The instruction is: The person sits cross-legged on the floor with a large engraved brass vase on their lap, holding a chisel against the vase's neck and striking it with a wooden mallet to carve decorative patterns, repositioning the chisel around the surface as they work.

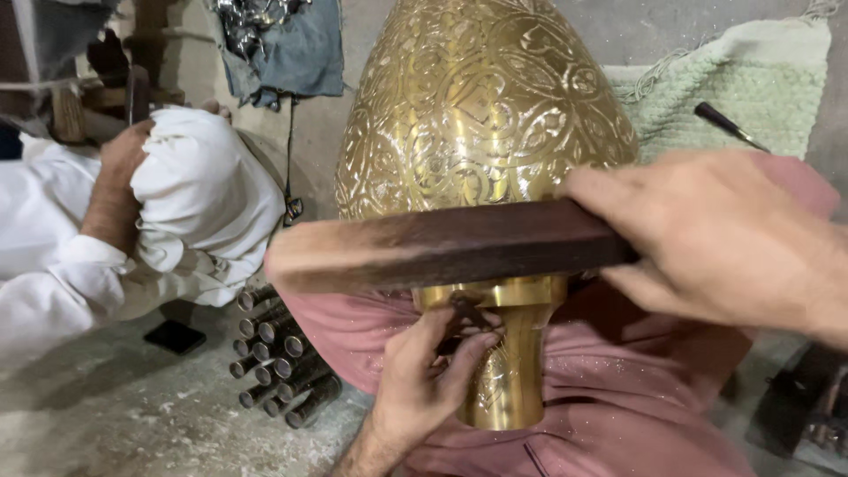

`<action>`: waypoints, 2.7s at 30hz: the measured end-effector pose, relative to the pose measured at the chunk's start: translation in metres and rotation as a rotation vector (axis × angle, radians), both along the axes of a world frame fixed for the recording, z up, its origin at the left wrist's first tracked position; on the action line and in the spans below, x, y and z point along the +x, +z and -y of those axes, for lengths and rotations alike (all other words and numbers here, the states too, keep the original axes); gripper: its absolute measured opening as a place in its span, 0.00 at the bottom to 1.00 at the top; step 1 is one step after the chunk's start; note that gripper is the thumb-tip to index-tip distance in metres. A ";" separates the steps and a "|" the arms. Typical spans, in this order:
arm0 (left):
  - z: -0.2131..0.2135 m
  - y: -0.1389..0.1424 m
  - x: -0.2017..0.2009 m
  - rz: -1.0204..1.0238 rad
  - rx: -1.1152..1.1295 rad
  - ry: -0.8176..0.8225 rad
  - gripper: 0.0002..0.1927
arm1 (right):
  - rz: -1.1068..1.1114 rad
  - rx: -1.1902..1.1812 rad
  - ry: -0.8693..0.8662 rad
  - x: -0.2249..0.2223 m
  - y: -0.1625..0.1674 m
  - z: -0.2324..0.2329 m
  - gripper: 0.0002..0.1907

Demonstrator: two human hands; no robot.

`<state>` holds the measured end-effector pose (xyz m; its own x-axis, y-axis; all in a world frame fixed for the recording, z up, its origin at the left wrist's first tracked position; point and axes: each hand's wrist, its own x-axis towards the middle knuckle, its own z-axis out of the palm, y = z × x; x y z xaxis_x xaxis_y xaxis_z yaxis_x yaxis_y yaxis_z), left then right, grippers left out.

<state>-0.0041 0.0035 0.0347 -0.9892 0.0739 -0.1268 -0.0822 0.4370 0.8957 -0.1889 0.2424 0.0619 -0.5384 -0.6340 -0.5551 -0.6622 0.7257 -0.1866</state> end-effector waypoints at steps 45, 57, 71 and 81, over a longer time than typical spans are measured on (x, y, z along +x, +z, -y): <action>-0.013 -0.006 0.021 -0.059 0.077 0.126 0.20 | -0.088 -0.208 -0.076 0.003 -0.017 -0.021 0.25; -0.011 -0.018 0.042 -0.159 -0.079 0.108 0.18 | -0.107 -0.680 0.033 0.006 -0.006 -0.010 0.25; -0.015 -0.068 0.087 -0.237 -0.057 0.136 0.24 | 0.036 -0.671 -0.118 0.013 -0.055 -0.041 0.25; 0.000 -0.041 0.069 -0.060 0.255 0.231 0.20 | 0.115 -0.694 -0.287 0.031 -0.107 -0.093 0.32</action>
